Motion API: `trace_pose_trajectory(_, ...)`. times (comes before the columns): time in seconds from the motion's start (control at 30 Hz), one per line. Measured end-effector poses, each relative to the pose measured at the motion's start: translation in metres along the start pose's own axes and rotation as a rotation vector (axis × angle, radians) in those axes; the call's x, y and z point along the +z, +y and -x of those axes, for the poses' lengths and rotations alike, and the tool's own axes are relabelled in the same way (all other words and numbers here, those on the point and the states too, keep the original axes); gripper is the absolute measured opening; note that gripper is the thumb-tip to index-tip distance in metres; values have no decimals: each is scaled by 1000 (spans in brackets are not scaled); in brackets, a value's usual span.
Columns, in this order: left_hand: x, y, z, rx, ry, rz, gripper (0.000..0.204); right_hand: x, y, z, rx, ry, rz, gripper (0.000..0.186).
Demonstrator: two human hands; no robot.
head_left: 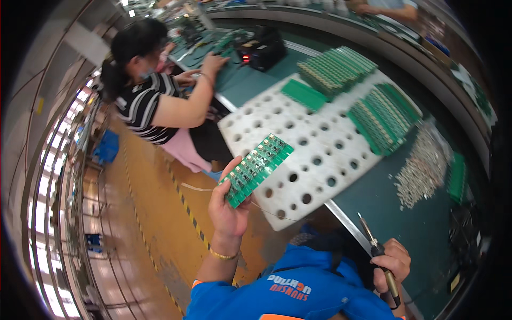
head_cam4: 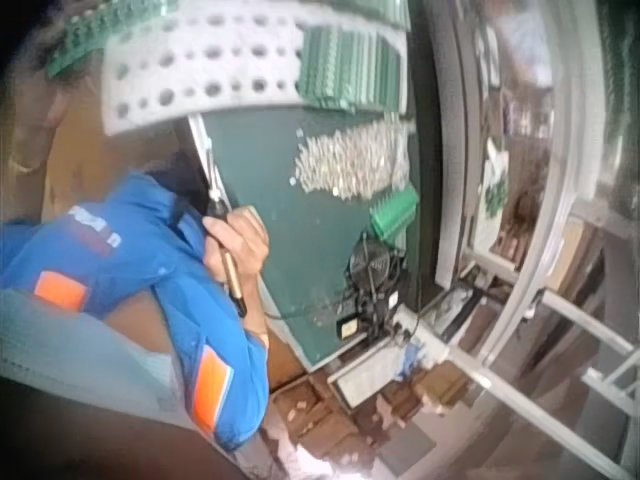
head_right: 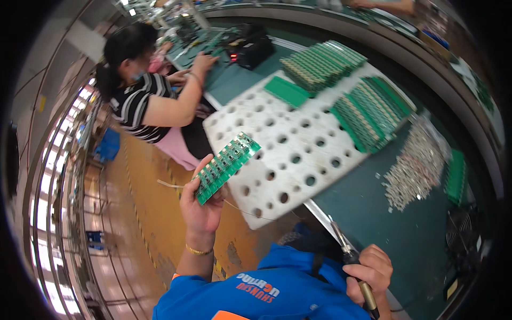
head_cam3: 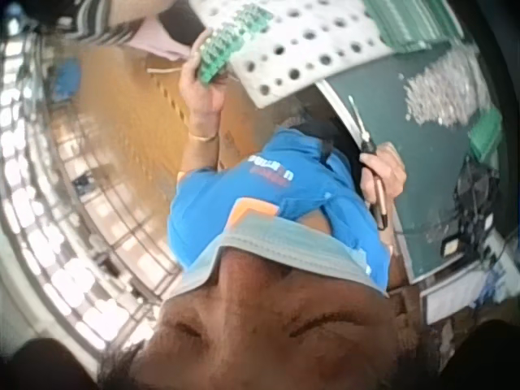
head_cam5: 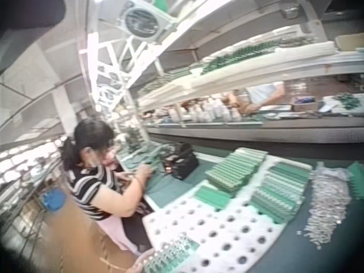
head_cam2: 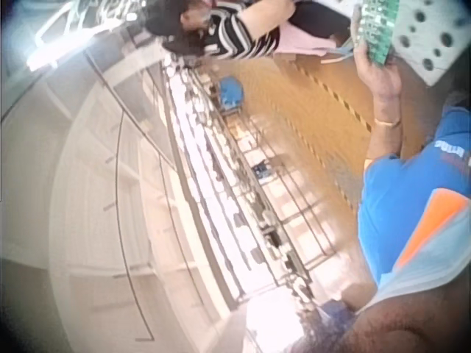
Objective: The person solders components onto circuit boards using a soldering iron and shows the boards to a coworker.
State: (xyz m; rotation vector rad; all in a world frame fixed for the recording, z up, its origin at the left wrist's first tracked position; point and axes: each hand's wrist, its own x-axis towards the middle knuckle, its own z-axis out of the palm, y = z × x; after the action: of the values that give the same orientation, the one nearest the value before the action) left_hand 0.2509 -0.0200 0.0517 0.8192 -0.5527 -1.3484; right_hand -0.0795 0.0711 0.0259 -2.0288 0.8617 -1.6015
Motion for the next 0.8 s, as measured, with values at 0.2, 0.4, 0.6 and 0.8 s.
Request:
trace_pose_trajectory(0.2, -66, 29, -39, 50, 26, 97, 50, 25, 5, -14, 64, 0, 77, 19)
trace_pose_trajectory(0.4, -122, 37, -58, -166, 50, 277, 50, 44, 7, -22, 106, -44, 153, 20)
trace_pose_trajectory(0.6, -144, 70, -51, -87, 235, 137, 51, 53, 7, -26, 75, -68, 205, 22)
trace_pose_trajectory(0.8, -195, 57, -28, -6, -745, 502, 40, 59, 6, -30, 77, -73, 211, 22)
